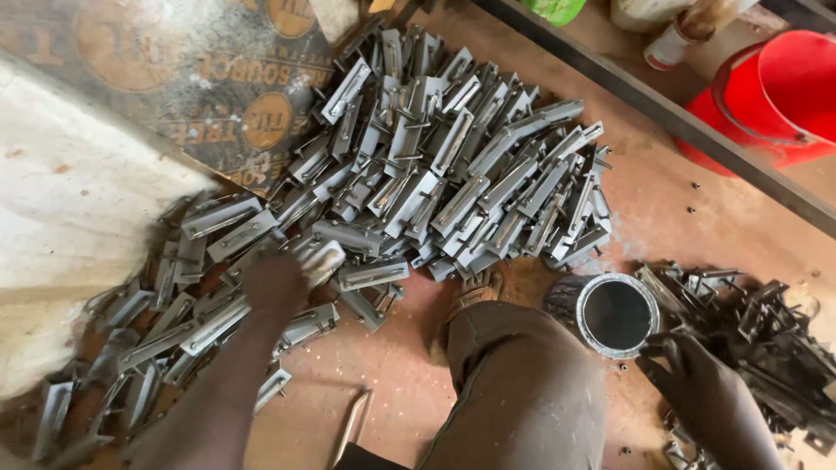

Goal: Applying a grey coating to metal brackets using a small brush

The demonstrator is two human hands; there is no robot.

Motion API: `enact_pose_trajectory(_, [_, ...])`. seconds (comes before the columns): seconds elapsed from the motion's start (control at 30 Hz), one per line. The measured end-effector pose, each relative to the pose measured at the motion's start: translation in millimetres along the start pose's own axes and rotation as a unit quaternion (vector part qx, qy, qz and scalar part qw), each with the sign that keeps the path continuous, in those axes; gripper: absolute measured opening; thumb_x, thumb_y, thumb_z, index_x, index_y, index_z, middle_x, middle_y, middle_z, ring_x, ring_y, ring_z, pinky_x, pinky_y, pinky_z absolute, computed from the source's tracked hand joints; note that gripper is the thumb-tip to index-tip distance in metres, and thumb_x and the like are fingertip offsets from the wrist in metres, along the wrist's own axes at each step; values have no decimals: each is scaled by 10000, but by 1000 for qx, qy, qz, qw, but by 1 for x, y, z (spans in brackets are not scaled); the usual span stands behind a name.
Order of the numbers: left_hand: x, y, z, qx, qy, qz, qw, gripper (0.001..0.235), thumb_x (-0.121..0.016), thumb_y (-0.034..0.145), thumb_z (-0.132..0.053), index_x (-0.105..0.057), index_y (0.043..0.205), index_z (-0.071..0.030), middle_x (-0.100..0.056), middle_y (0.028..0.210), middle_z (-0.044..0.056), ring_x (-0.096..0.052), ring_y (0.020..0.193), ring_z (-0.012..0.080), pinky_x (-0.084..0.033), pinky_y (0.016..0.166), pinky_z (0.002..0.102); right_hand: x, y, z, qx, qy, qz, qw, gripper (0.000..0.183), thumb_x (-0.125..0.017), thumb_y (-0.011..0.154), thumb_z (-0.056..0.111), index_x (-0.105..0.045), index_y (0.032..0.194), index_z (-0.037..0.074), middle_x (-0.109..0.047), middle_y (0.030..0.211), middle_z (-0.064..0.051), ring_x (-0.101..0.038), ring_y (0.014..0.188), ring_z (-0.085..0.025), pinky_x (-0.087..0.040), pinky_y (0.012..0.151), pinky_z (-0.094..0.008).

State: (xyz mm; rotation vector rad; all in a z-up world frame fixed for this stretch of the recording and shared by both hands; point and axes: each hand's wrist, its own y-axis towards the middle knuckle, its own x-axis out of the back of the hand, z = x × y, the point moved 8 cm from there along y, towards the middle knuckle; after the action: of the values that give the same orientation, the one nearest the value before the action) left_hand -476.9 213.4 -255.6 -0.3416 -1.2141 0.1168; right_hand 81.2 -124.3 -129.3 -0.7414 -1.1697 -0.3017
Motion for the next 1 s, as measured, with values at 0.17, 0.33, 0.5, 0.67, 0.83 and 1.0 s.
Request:
enact_pose_trajectory(0.17, [36,21,26,-42,-21,-109,993,558,-764,780,-371,-676,1221,-41,-627,1321,223,-651,1104,377,-600,758,490,-11,-16,13,-18,16,30,999,201,-691,890,371,-732,965,189,-794,956,-40,-740,832,-304,-523,763,-415])
enact_pose_trajectory(0.33, [118,51,-72,-179,-159,-136,961,282,-718,841,-186,-703,1040,14,-700,1105,276,-656,1056,462,-562,865,524,-32,-32,9,-41,21,4,999,265,-681,896,428,-670,1043,208,-775,883,-117,-724,785,-389,-500,651,-500])
enact_pose_trajectory(0.5, [308,-55,-200,-308,-496,-159,796,94,-633,1084,91,-671,1167,71,-678,948,176,-604,654,218,-475,430,350,-54,-45,42,0,115,44,992,336,-684,939,397,-660,1164,149,-776,1059,-90,-752,864,-311,-569,672,-459])
enact_pose_trajectory(0.67, [385,-146,-321,-415,-511,-204,725,378,-566,1101,-190,-578,745,-62,-575,627,131,-475,550,243,-269,484,483,-145,-27,-9,21,121,38,992,291,-615,975,428,-578,1023,143,-694,917,-125,-670,749,-381,-472,616,-525])
enact_pose_trajectory(0.83, [362,-275,-412,-445,-358,128,811,432,-468,953,-447,-712,825,-114,-745,717,125,-763,773,377,-587,709,526,-195,20,-104,-143,265,46,952,240,-669,881,385,-644,892,147,-721,645,-37,-764,707,-251,-589,695,-439])
enact_pose_trajectory(1.0, [254,-303,-444,-600,37,242,762,454,-638,998,-539,-600,1249,-162,-556,1261,135,-637,1122,370,-539,928,543,-79,-23,-215,-471,446,-121,751,247,-567,999,323,-542,809,168,-517,674,23,-409,547,-104,-340,475,-281])
